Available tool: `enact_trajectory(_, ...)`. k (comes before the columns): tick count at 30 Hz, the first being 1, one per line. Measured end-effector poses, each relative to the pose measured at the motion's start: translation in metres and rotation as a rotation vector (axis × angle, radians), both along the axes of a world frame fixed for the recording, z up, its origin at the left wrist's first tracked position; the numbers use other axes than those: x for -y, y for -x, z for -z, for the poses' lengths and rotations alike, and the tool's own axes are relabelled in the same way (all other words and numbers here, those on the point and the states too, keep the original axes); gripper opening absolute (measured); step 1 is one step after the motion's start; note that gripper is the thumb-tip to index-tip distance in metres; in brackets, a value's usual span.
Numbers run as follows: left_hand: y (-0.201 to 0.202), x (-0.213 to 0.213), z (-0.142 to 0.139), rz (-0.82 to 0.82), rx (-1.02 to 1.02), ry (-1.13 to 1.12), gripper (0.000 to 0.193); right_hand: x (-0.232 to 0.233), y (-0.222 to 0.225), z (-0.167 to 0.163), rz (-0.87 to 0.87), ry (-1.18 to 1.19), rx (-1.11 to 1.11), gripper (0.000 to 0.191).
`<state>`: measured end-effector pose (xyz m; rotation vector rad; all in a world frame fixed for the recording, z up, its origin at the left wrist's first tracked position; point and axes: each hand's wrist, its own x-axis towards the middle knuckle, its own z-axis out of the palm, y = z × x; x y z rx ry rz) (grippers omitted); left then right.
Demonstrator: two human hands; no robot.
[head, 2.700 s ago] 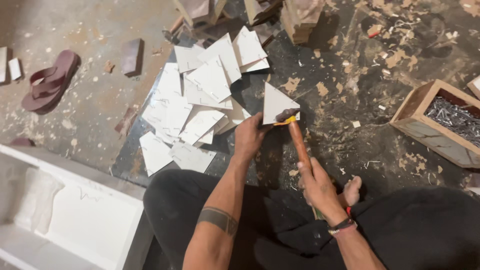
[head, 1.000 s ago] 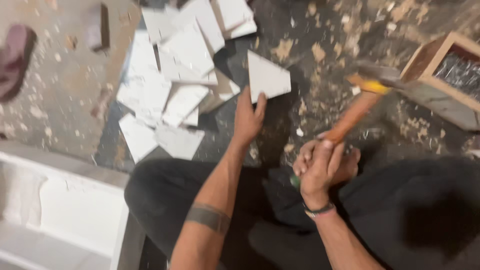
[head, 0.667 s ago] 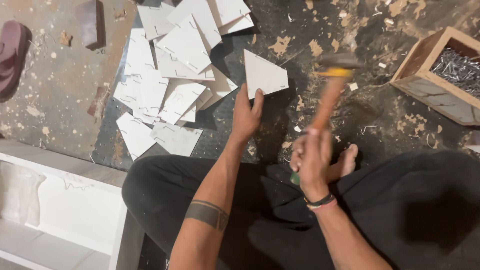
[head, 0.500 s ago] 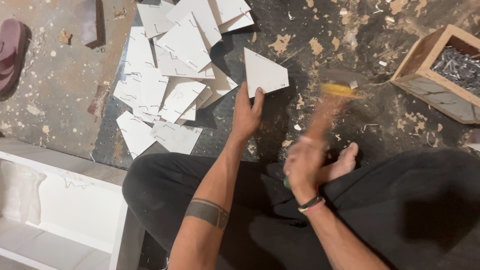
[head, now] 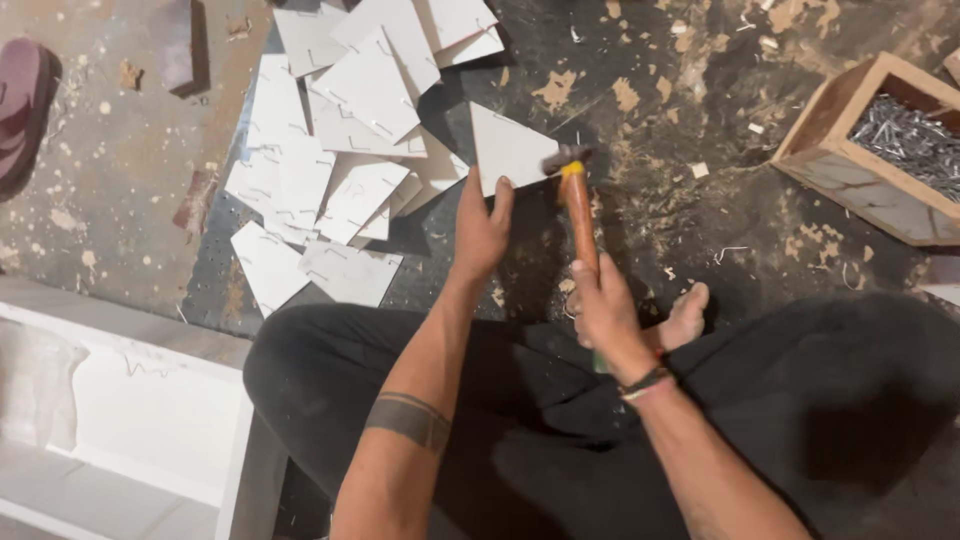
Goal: The person sits cross-legged on the floor and hammers nails into small white wooden pieces one at a time, holding each piece steady with one hand while striking with a claw hammer, then sets the finished piece aside and picks up the next piece.
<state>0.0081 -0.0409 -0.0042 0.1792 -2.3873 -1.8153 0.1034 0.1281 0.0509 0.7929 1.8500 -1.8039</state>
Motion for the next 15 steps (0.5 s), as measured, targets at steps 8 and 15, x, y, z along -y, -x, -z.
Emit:
enact_trajectory(8, -0.001, -0.001, 0.006, 0.002, 0.016, 0.057, 0.040, -0.015, -0.019, 0.021, 0.227, 0.236, -0.661, 0.018)
enact_trajectory(15, -0.008, -0.001, 0.003, -0.008, -0.047, 0.092, 0.041, -0.015, 0.006, -0.010, -0.021, 0.033, -0.047, 0.023)
